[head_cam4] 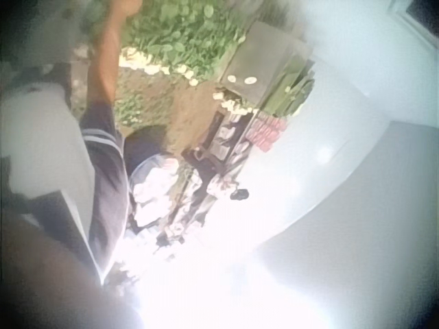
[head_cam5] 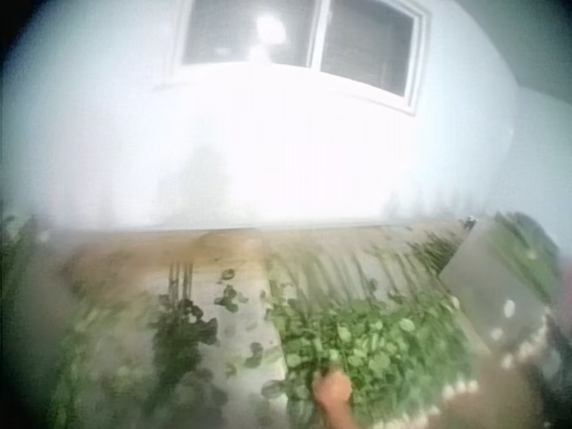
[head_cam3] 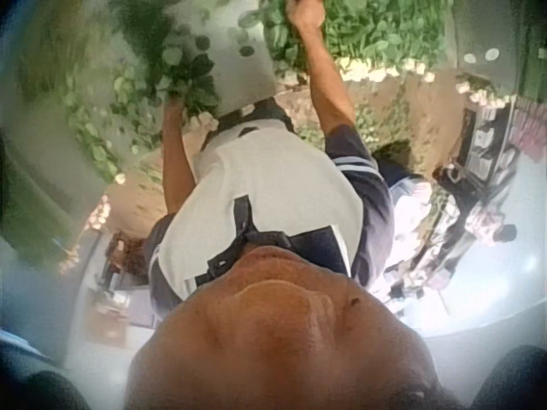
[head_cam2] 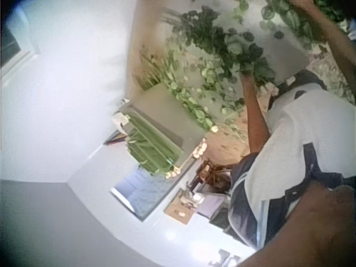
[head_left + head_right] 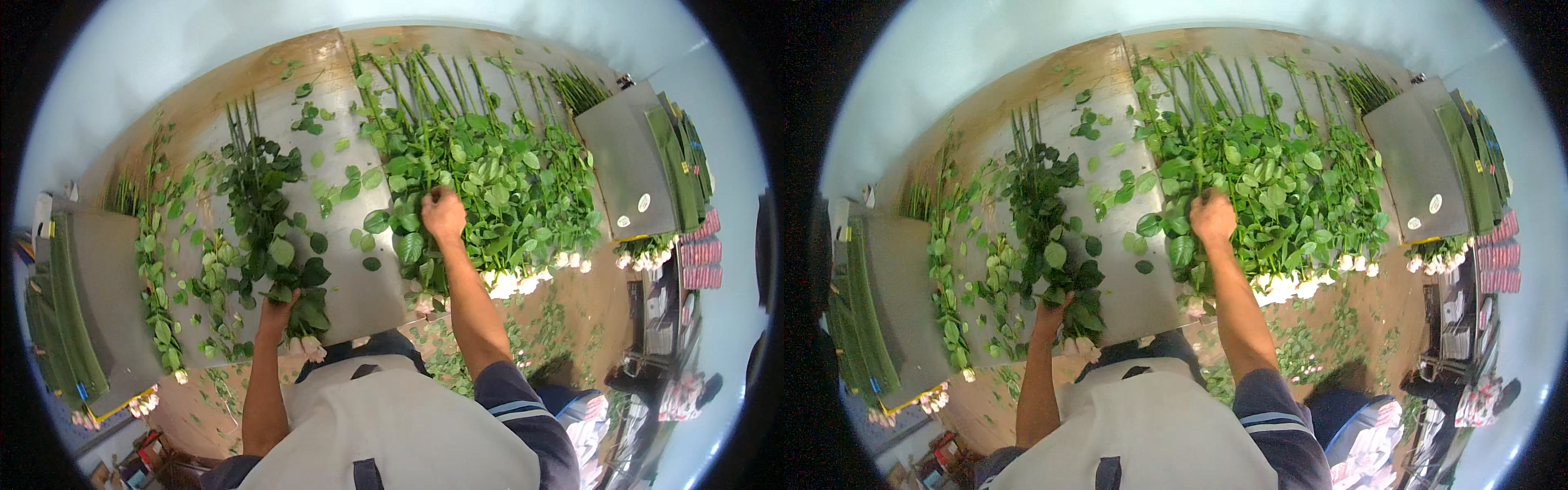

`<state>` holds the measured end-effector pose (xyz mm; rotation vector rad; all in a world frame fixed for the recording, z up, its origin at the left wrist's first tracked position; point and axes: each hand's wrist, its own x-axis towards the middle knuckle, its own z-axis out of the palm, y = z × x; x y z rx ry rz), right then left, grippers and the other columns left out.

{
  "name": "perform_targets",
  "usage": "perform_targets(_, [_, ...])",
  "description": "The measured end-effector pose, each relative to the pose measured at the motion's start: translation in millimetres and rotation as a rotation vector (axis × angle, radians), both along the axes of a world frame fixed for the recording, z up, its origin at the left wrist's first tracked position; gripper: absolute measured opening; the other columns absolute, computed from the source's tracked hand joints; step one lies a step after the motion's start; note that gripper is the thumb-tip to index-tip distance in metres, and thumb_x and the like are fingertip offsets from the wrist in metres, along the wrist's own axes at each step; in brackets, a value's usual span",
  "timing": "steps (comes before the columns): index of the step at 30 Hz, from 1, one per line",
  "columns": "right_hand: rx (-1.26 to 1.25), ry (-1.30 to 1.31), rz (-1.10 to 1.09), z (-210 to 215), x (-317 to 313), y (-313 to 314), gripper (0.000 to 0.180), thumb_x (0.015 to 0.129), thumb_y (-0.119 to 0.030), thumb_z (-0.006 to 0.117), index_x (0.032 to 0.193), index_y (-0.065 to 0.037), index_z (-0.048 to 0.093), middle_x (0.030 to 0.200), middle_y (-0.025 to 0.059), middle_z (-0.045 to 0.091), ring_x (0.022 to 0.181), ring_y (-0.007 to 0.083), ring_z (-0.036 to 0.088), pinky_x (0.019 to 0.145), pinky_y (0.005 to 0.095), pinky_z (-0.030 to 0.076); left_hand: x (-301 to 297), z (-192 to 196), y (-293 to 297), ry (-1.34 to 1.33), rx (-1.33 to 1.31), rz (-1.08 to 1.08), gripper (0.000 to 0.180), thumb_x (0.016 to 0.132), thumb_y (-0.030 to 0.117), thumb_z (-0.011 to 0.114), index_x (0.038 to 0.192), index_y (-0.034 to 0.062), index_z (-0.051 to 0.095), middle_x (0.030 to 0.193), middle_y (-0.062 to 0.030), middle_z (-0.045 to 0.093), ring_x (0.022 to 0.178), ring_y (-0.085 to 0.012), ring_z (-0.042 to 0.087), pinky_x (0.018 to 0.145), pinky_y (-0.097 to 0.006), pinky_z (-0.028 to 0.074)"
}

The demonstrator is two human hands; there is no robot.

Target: The person trims leaves from rose stems by hand, gathers the trimmed stems into a bundle, and places the bundle on a nearby table. The person then puts on a yellow glove and continues handling the stems.

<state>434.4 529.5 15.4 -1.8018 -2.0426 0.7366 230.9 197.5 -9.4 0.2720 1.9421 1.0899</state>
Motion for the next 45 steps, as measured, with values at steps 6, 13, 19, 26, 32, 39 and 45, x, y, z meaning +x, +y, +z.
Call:
perform_targets(6, [0.223, 0.359, 0.122, 7.5, -16.9, -44.0, 0.019, 0.083, -0.014, 0.059, 0.096, 0.001, 0.058, 0.086, 0.0208, 0.064, 0.079, 0.0383, 0.063, 0.071, 0.0441, 0.05, 4.2, -32.4, 4.8, 0.037, 0.231, -0.169, 0.034, 0.09, 0.008, 0.061, 0.123, 0.0023, 0.052, 0.118, -0.0129, 0.058, 0.107, -0.024, 0.055, 0.086, -0.04, 0.049])
perform_targets(13, [-0.257, 0.371, 0.201, -58.9, -108.0, -115.9, 0.02, 0.083, -0.013, 0.061, 0.097, 0.002, 0.061, 0.087, 0.0231, 0.066, 0.082, 0.0371, 0.065, 0.076, 0.0418, 0.05, 15.5, -71.4, 23.7, -0.064, 0.479, 0.002, 0.036, 0.087, 0.003, 0.062, 0.122, 0.001, 0.053, 0.108, -0.0107, 0.064, 0.098, -0.0222, 0.061, 0.086, -0.037, 0.049])
perform_targets(19, [-0.021, 0.352, 0.337, -71.9, -114.1, -130.5, 0.019, 0.082, -0.013, 0.061, 0.092, 0.004, 0.063, 0.08, 0.0185, 0.067, 0.075, 0.0274, 0.065, 0.072, 0.0372, 0.05, 9.8, -52.0, 23.7, 0.223, 0.128, -0.197, 0.041, 0.084, 0.008, 0.066, 0.122, 0.0016, 0.054, 0.113, -0.0131, 0.063, 0.102, -0.022, 0.06, 0.09, -0.037, 0.047])
perform_targets(26, [-0.258, 0.258, 0.328, -54.3, -120.4, -126.9, 0.022, 0.082, -0.015, 0.063, 0.1, -0.003, 0.065, 0.093, 0.0166, 0.069, 0.088, 0.0312, 0.067, 0.079, 0.0357, 0.051, -2.7, -39.0, 23.1, -0.028, 0.394, -0.41, 0.038, 0.083, 0.009, 0.066, 0.118, 0.0028, 0.055, 0.107, -0.0149, 0.065, 0.097, -0.0261, 0.061, 0.085, -0.038, 0.047])
perform_targets(32, [-0.223, 0.305, 0.25, -55.1, -114.2, -131.2, 0.019, 0.081, -0.011, 0.061, 0.098, -0.004, 0.065, 0.09, 0.0161, 0.069, 0.085, 0.0306, 0.068, 0.077, 0.0368, 0.051, 18.0, -33.1, 42.5, -0.057, 0.151, -0.445, 0.037, 0.089, 0.009, 0.061, 0.125, 0.0063, 0.051, 0.115, -0.0075, 0.062, 0.104, -0.0208, 0.058, 0.09, -0.036, 0.048])
perform_targets(39, [-0.289, 0.53, 0.326, -65.4, -119.4, -103.8, 0.019, 0.082, -0.011, 0.064, 0.097, 0.001, 0.065, 0.087, 0.0163, 0.069, 0.081, 0.0264, 0.067, 0.073, 0.0346, 0.051, 26.9, -17.0, 53.8, -0.041, 0.374, -0.291, 0.042, 0.085, 0.013, 0.064, 0.125, 0.0096, 0.052, 0.116, -0.0083, 0.06, 0.102, -0.0244, 0.058, 0.089, -0.039, 0.048])
perform_targets(45, [-0.454, 0.475, 0.516, -78.2, -103.2, -97.8, 0.027, 0.084, -0.013, 0.061, 0.108, 0.001, 0.063, 0.098, 0.021, 0.067, 0.092, 0.036, 0.064, 0.08, 0.042, 0.049, 37.6, -6.9, 73.1, -0.275, 0.084, -0.053, 0.042, 0.083, 0.008, 0.065, 0.124, 0.0031, 0.053, 0.115, -0.008, 0.06, 0.104, -0.0224, 0.056, 0.089, -0.039, 0.049])
